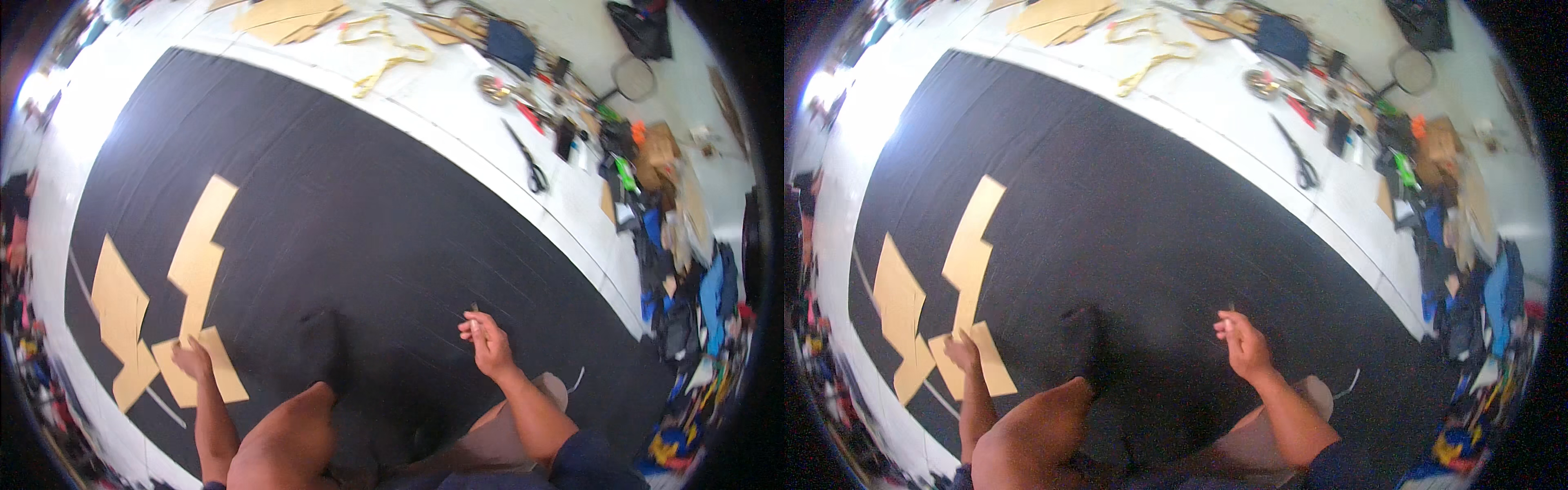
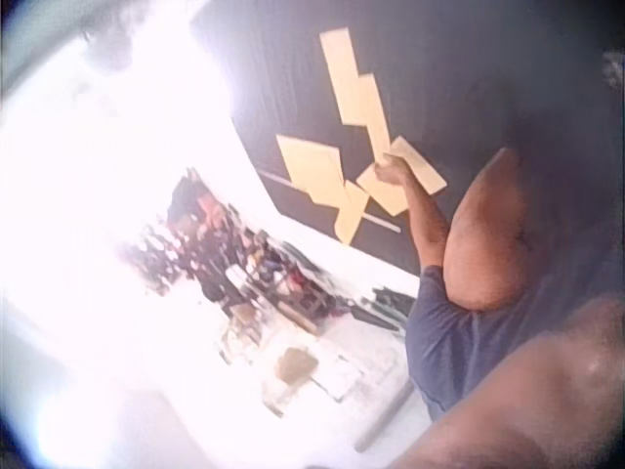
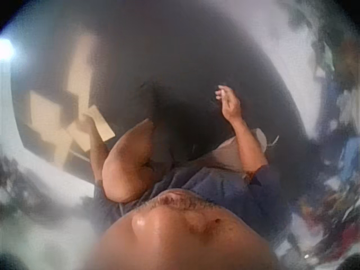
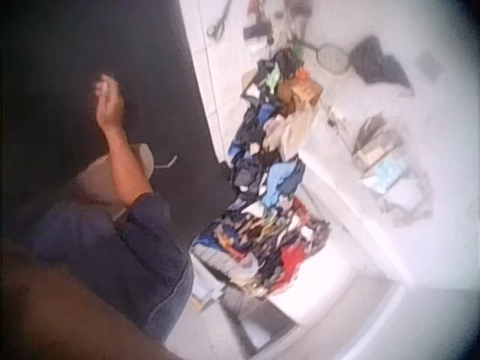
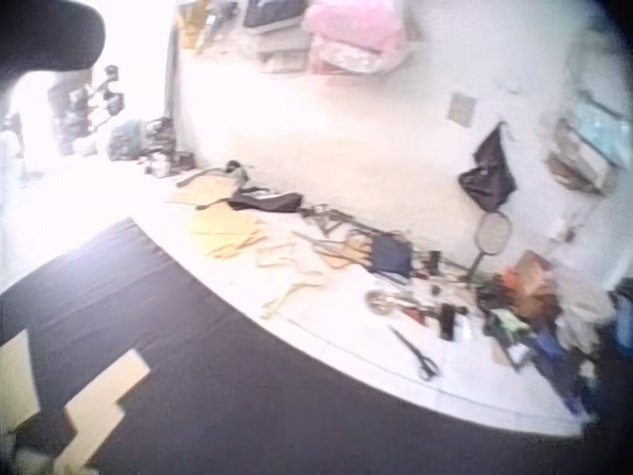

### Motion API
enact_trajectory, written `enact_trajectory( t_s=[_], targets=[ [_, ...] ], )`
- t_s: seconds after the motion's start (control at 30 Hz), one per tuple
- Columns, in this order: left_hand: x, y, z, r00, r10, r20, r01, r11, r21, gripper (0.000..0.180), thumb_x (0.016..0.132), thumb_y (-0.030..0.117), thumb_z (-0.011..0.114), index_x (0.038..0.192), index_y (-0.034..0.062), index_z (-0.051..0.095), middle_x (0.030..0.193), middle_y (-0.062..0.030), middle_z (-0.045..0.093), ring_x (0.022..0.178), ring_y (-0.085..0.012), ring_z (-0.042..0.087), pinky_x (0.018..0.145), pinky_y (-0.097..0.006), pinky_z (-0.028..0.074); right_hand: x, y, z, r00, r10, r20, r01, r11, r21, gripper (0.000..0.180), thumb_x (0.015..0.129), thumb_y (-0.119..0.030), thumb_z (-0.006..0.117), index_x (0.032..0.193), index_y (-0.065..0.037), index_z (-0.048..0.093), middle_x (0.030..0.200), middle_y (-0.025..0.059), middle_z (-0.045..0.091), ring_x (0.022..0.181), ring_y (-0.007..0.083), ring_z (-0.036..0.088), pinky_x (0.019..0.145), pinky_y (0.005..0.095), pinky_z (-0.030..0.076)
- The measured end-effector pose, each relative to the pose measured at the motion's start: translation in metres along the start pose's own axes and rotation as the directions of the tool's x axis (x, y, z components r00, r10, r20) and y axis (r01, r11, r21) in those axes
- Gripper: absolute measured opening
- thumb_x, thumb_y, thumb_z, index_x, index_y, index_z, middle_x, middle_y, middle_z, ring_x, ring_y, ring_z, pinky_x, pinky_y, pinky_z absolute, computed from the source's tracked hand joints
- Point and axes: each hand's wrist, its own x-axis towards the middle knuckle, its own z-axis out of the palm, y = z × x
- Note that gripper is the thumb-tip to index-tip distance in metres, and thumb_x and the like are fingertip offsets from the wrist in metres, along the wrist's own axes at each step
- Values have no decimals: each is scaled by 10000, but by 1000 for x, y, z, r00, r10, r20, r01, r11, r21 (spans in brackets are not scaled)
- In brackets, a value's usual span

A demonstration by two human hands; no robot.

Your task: The person places a rectangular paper template on a large black fabric laid on the floor. Using a pencil, they trace the outline of the template onto the fabric. They repeat this process with a second template and then use a long metal ruler to draw a straight line across the fabric.

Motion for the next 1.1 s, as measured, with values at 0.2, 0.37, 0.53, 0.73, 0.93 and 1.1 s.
enact_trajectory(
  t_s=[0.2, 0.37, 0.53, 0.73, 0.93, 1.1],
  targets=[
    [-124, 12, 18, 868, 144, 475, -188, 981, 45, 807, 1014, 598, 517, 1586, 58, 338, 1504, -357, 392, 1407, -497, 388, 1173, -534, 333, -18, 5, -21, 1000, 0, -25, -1, 1000, -26, 279, 1114, -200, 452, 1259, -12, 598, 1110, 126, 703, 970, 186, 695, 889, 349, 567],
    [34, -17, 46, 892, 279, 357, -186, 944, -272, 862, 1033, 596, 480, 1623, 21, 228, 1647, -321, 221, 1530, -446, 242, 1250, -478, 232, -10, 11, -17, 999, -32, -1, 32, 999, -28, 290, 1092, -250, 480, 1243, -44, 616, 1112, 164, 724, 1031, 285, 722, 899, 396, 561],
    [22, 140, -5, 702, 417, 578, -214, 897, -387, 649, 1060, 444, 532, 1442, -80, 492, 1425, -228, 581, 1321, -331, 545, 1128, -405, 400, -47, -70, -28, 992, -98, 79, 116, 955, -272, 348, 1038, -395, 556, 957, -59, 589, 897, 199, 679, 883, 437, 678, 747, 541, 544],
    [-103, 148, -76, 132, 582, 802, -469, 750, -467, 482, 1042, 297, 581, 1384, -43, 558, 1311, -208, 656, 1149, -269, 645, 996, -394, 502, -95, -159, -5, 927, -124, 353, 114, 992, 48, 365, 999, -387, 594, 974, -22, 610, 920, 226, 705, 911, 448, 695, 784, 559, 552],
    [-176, 169, -244, -17, 166, 986, -740, 662, -125, 465, 1044, 307, 578, 1357, -37, 578, 1307, -177, 659, 1135, -262, 646, 977, -391, 513, -161, -173, 30, 965, 155, 210, -193, 966, 173, 239, 977, -270, 640, 980, -42, 567, 887, 177, 678, 924, 408, 672, 809, 555, 502],
    [-132, 58, -363, -5, 157, 988, -525, 840, -136, 536, 1065, 408, 508, 1387, -17, 554, 1315, -166, 648, 1153, -269, 640, 973, -384, 517, -245, -199, 61, 946, 256, 201, -305, 912, 275, 240, 971, -261, 647, 978, -32, 574, 886, 176, 680, 919, 395, 682, 803, 537, 509]
  ],
)
